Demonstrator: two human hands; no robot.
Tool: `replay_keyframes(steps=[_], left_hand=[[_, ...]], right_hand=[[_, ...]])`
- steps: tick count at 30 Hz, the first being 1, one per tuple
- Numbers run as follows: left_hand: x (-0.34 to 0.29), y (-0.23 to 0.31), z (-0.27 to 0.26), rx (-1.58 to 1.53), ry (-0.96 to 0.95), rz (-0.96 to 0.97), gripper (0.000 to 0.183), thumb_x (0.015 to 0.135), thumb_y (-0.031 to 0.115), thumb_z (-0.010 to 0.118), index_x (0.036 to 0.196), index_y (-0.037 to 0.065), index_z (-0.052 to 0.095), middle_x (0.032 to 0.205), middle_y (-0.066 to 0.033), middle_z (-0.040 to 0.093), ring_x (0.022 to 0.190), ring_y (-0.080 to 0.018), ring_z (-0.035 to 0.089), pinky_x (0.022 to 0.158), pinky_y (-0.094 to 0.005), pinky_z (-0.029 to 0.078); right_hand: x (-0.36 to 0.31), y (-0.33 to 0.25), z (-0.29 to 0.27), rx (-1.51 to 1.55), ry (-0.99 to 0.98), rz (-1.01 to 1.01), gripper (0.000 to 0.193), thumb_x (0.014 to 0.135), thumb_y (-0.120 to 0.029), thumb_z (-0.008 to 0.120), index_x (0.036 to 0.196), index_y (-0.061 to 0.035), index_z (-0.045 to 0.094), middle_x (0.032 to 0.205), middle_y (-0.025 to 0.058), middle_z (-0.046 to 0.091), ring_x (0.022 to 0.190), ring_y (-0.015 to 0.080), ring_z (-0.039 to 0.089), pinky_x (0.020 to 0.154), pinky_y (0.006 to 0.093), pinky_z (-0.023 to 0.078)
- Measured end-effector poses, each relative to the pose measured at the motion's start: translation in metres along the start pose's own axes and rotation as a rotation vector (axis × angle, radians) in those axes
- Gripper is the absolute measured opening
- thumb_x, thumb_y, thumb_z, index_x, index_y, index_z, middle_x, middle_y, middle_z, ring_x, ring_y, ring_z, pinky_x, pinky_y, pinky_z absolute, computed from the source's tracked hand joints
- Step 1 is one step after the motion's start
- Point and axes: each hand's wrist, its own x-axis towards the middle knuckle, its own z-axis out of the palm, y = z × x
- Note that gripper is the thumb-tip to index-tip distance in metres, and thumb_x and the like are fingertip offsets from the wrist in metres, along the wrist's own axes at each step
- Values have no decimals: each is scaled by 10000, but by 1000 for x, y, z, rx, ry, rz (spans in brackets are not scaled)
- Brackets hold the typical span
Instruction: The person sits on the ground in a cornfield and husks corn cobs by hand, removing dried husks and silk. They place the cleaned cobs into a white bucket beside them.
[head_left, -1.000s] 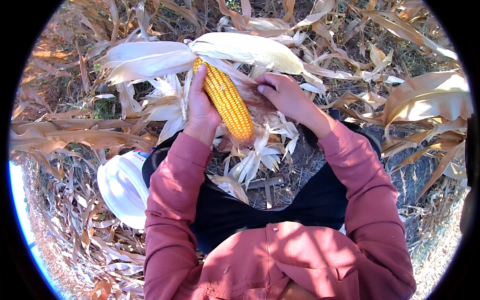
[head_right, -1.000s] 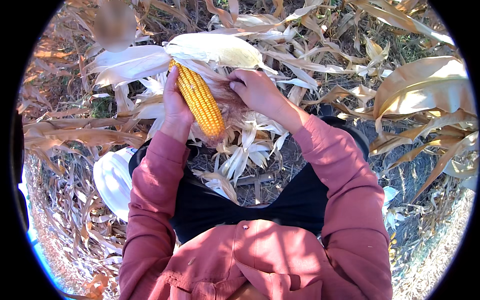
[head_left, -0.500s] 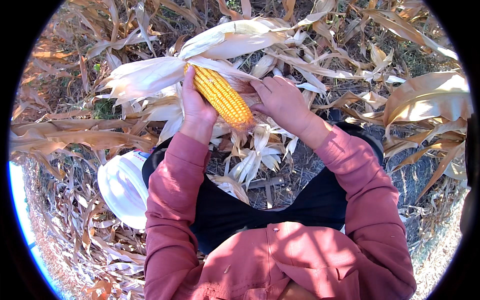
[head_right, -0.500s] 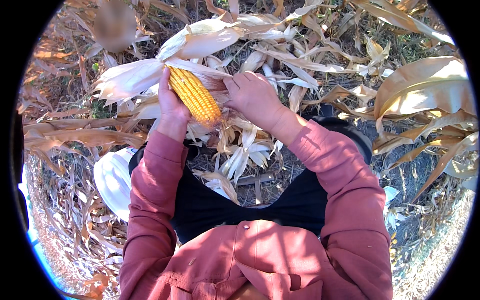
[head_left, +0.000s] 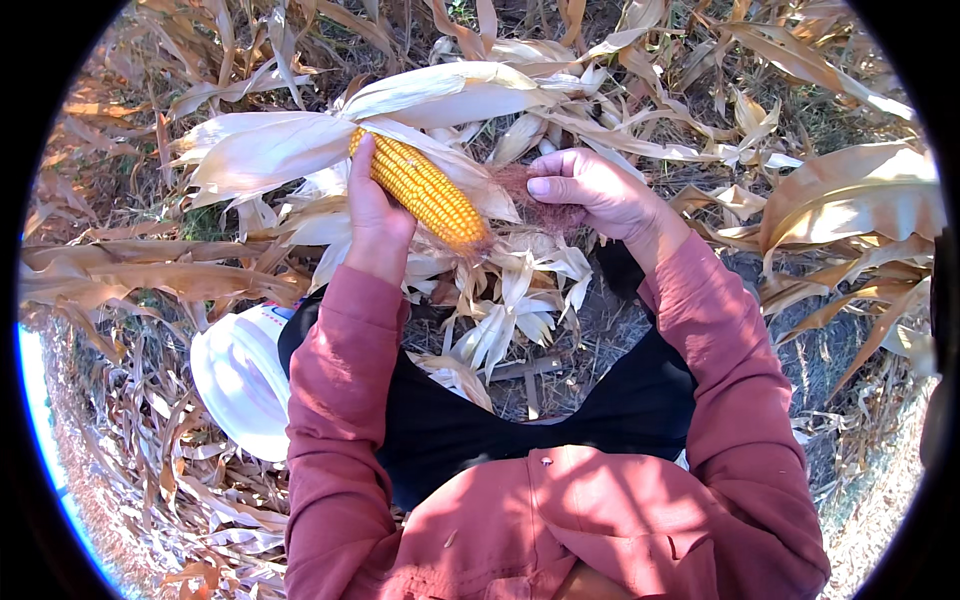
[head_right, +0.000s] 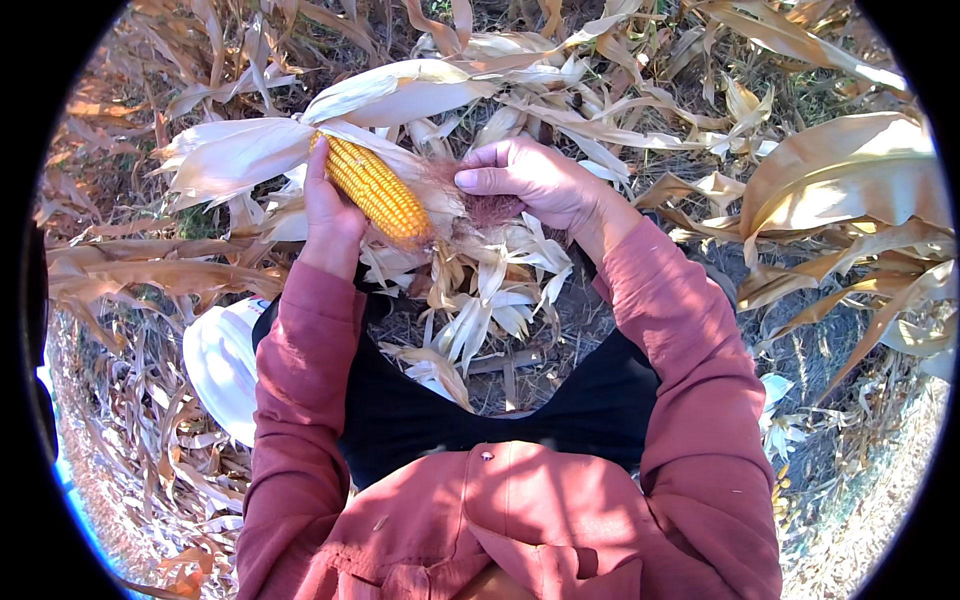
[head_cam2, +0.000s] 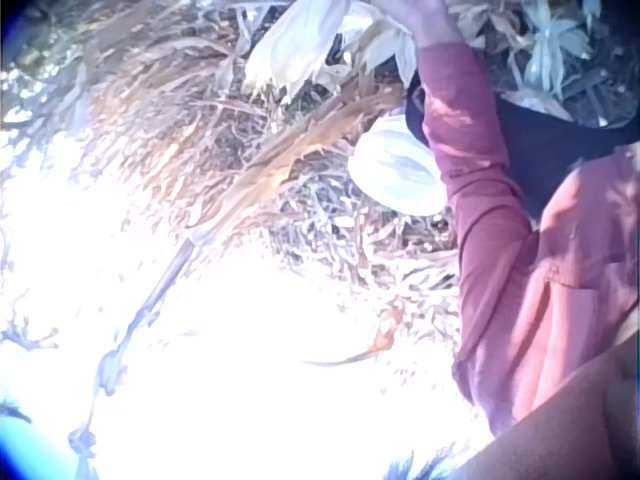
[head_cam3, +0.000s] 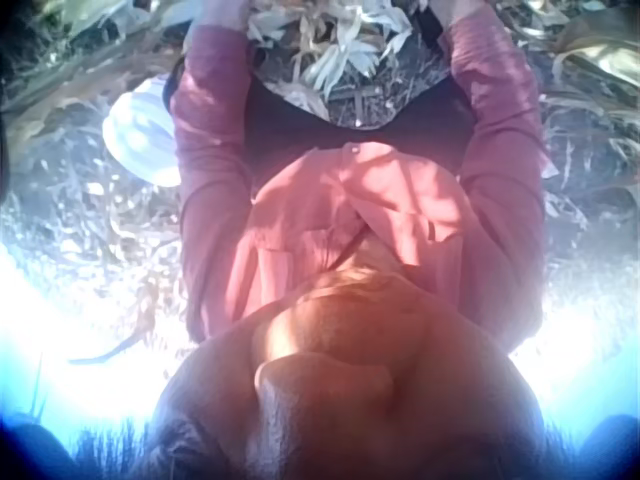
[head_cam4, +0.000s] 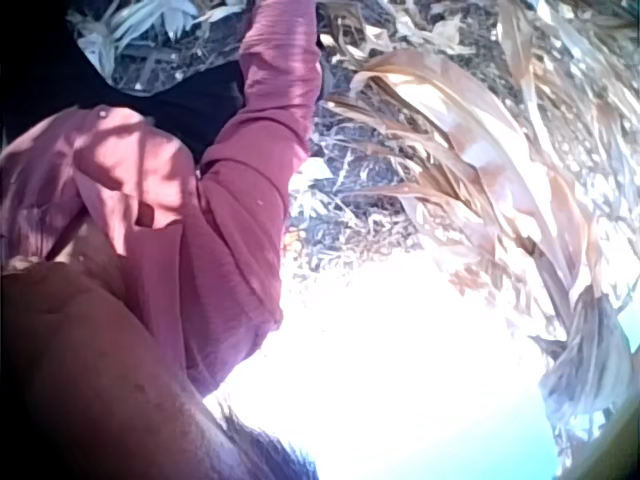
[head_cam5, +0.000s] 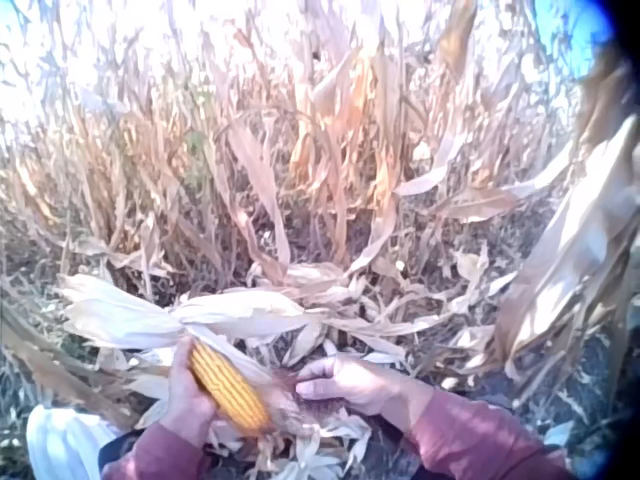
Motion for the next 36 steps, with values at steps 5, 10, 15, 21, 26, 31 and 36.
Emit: replay_keyframes(steps=[5, 10, 15, 21, 26, 31, 36], left_hand=[[10, 8, -8, -14, 75, 66, 357, 888, 335, 543, 1125, 68, 526, 1074, -95, 584, 999, -261, 560, 904, -438, 445], [8, 3, -11, -14, 105, -8, 334, 902, 314, 530, 1131, 72, 513, 1076, -77, 585, 995, -239, 571, 891, -412, 459], [0, -9, -13, 14, 91, -86, 330, 889, 321, 563, 1114, 84, 522, 1044, -67, 589, 969, -233, 575, 869, -412, 468], [1, -22, -22, 26, 70, -88, 361, 884, 317, 579, 1140, 77, 499, 1047, -77, 581, 954, -229, 579, 863, -403, 474], [-4, -27, -16, -4, 87, -153, 352, 917, 251, 534, 1167, 13, 471, 1014, -96, 584, 896, -222, 609, 802, -358, 515], [21, -53, -69, 15, -240, 101, 409, 865, 246, 601, 1195, 55, 455, 1014, -79, 572, 931, -202, 574, 795, -346, 490], [27, -94, -36, 149, 86, 262, 529, 764, 136, 687, 1218, 30, 436, 990, -78, 572, 898, -177, 569, 755, -309, 471]], right_hand=[[-8, -12, -12, 143, -22, -187, 227, 870, -243, 620, 946, -31, 589, 782, -15, 591, 600, 36, 507, 508, 189, 393], [-4, -16, -11, 331, 215, -267, 188, 886, -193, 591, 1026, -73, 560, 858, 10, 617, 690, 70, 573, 537, 209, 445], [7, -11, -9, 369, 186, -308, 189, 903, -145, 542, 1077, -69, 542, 976, 76, 639, 890, 187, 637, 685, 300, 533], [16, 1, 9, 453, 292, -285, 184, 923, -141, 495, 1082, -61, 538, 1034, 119, 634, 932, 248, 633, 794, 383, 532], [22, -8, 57, 428, 289, -327, 202, 922, -132, 490, 1109, -57, 506, 1103, 153, 604, 939, 273, 628, 779, 381, 542], [82, 6, 195, 158, -28, -311, 167, 913, -93, 505, 1060, -19, 536, 935, 60, 611, 856, 157, 621, 770, 307, 525], [154, 37, 308, -620, -171, -287, 388, 835, -180, 592, 1117, 76, 518, 998, 158, 612, 892, 190, 587, 774, 308, 470]])
